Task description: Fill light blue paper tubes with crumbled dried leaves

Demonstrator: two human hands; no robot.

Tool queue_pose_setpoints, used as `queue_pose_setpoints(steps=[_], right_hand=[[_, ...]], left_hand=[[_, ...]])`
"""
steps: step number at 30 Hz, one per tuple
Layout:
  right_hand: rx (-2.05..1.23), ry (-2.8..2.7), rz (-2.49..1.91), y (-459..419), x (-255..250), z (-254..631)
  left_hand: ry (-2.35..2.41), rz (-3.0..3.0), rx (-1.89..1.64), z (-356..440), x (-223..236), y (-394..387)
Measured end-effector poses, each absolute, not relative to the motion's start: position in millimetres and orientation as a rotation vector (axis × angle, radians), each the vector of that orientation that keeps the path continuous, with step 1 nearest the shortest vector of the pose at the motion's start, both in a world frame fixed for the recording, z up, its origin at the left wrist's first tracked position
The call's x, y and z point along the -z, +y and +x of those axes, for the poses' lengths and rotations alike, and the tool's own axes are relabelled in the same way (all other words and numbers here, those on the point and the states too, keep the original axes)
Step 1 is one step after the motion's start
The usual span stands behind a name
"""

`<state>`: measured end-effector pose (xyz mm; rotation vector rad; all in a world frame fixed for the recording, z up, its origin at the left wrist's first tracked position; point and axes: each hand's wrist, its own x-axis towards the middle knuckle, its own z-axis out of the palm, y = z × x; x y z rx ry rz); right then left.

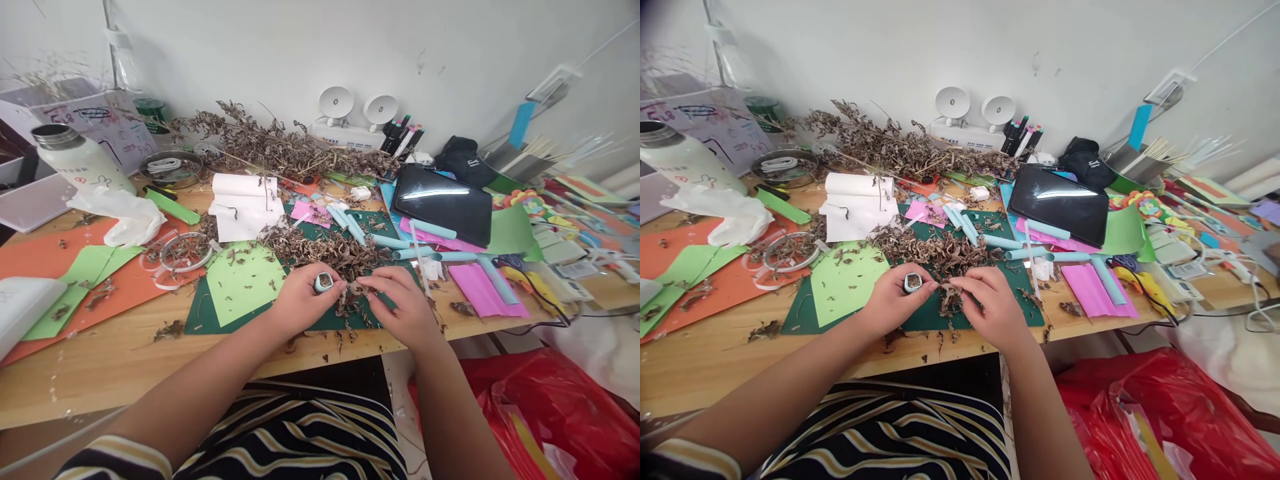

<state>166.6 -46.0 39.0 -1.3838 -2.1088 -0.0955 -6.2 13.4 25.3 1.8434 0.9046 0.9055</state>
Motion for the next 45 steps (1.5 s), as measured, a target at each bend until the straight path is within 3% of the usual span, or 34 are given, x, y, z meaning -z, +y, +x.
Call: queue_pose_setpoints(steps=[8,18,30,39,45], right_hand=[[0.034,-2.187,-1.454,-35,-42,145],[0.338,-2.337,-1.432,-25,-41,151],[0.575,-2.418,-1.335,-26,-47,148],[0.625,-2.423,-1.264,-28,-59,150],[0.63,-2.412,-1.223,-29,-63,143]], left_hand=[[0.906,2.066,-0.912,-7,-25,15],[0.813,1.562,-0.843,-6,-27,21],[0.835,1.992,-0.461,-17,-44,30],[0.549,2.33,-0.792,-26,-49,29],[0.644,2.254,-0.585,-28,-60,32]])
